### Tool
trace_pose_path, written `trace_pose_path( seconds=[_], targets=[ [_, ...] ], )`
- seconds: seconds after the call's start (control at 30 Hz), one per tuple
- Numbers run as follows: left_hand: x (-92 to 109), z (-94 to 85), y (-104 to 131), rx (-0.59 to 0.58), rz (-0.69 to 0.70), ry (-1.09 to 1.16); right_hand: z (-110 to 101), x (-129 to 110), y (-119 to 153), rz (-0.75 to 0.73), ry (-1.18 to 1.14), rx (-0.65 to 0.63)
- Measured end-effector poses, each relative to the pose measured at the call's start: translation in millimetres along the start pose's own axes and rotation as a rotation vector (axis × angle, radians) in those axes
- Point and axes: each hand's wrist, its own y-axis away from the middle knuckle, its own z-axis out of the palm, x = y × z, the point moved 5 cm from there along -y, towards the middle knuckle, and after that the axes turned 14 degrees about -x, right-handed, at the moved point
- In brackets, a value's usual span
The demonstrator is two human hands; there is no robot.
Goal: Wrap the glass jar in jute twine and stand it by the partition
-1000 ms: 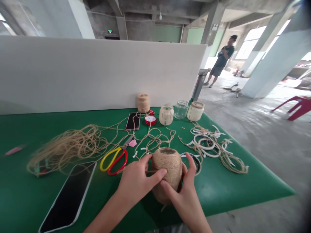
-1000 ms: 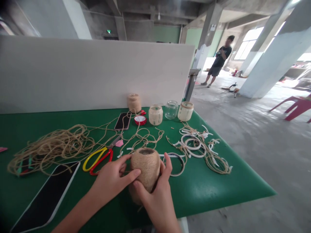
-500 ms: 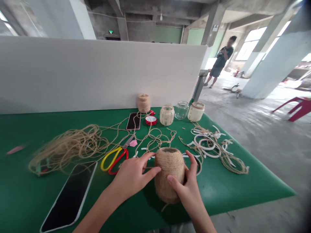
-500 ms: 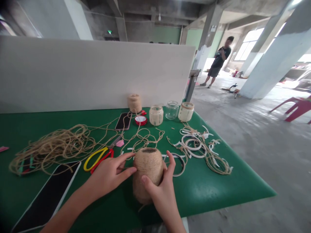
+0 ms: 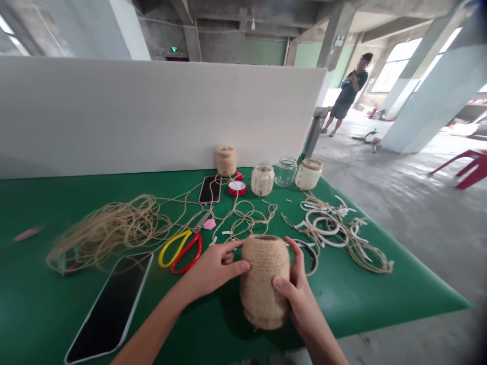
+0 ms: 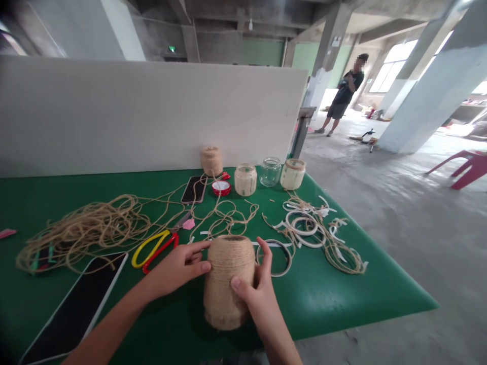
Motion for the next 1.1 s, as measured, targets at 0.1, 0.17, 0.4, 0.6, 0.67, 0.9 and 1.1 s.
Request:
trace_pose_path(
  seconds=[0.1, 0.17, 0.4, 0.6, 0.67, 0.9, 1.1],
  targets=[
    [-4, 1.3, -1, -0.034, -0.006, -0.005, -1, 6, -2, 0.009, -0.056, -0.07],
    [-6, 0.6, 0, -0.01, -0.028, -0.022, -3, 7, -3, 0.036, 0.002, -0.08],
    [10, 6.1, 7, 0.095, -0.068, -0.062, 8, -19, 18, 0.039, 0.413, 0.067],
    [24, 21.5, 21, 0.264, -0.139, -0.271, 26, -25, 20, 0.077, 0.314, 0.065],
    [26, 24.3, 26, 0.311, -0.176, -0.359, 26, -24, 17, 0.077, 0.258, 0.087],
    [30, 15.1, 31, 0.288, -0.203, -0.451, 19, -23, 10, 0.062, 0.17, 0.085],
    [24, 1.2, 30, 0.285, -0.166, -0.442, 13, -19, 6, 0.05, 0.098, 0.036]
  ],
)
